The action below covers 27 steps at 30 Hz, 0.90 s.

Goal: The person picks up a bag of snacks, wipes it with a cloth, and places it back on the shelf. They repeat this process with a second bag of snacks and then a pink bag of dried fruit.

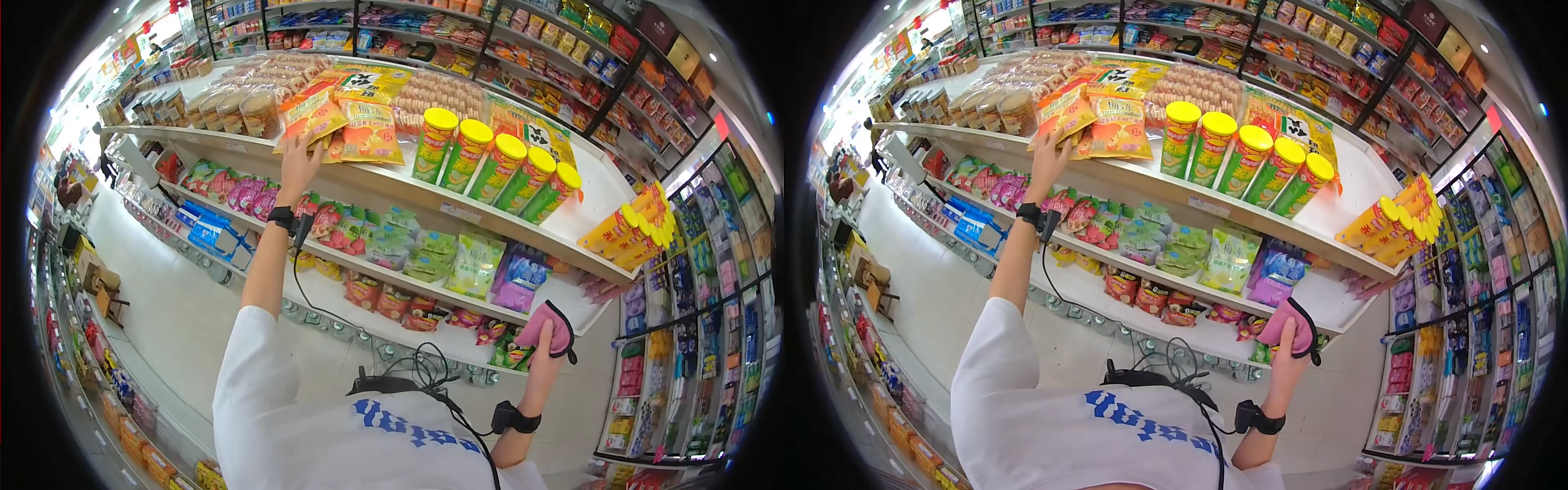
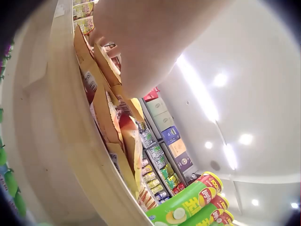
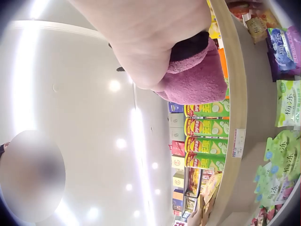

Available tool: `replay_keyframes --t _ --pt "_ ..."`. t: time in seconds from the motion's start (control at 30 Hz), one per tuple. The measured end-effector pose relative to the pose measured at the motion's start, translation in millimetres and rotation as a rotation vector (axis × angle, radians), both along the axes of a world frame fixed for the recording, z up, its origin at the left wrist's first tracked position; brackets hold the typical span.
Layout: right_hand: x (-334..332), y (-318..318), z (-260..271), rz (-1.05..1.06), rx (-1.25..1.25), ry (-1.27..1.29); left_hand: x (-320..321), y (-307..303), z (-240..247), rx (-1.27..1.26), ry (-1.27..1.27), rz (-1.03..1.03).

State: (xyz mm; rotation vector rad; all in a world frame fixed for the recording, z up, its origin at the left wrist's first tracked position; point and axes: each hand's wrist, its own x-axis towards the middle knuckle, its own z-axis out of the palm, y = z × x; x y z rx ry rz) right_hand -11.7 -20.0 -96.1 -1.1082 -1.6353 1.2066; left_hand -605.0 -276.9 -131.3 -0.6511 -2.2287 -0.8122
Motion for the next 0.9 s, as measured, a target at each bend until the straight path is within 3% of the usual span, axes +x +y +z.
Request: replay_keyframes --t 0.13,0.27,0.33,0.4,0.43,0.53,0.63,0.73,0.8,0.9 --pt "1 -3 -2 0.016 -0.020 -0.012 -5 -10 4 -0.058 -0.008 -0.072" --pt "8 1 -10 0.014 0.026 -0.031 5 -7 10 -0.070 0.041 -0.015" --pt "9 -8 9 0.018 -0.063 -0.047 27 0 24 -0.061 -0.005 -0.010" --pt "11 -6 11 0.005 -0.144 0.083 67 20 41 0.110 0.046 -0.089" --pt "14 -4 11 -0.013 -0.182 0.151 92 35 52 0.197 0.070 -0.141" --pt "25 9 3 -0.062 -0.322 0.340 186 78 76 0.257 -0.461 -0.570" --pt "46 31 -24 -0.087 -0.390 0.486 269 122 69 0.144 -0.725 -1.063" --pt "71 43 -37 -0.097 -0.455 0.562 341 169 41 0.084 -0.905 -1.214" --pt "89 55 -43 -0.100 -0.489 0.598 379 198 27 -0.098 -0.927 -1.227" --pt "130 81 -60 -0.191 -0.496 0.649 422 249 -11 -0.159 -1.030 -1.259"
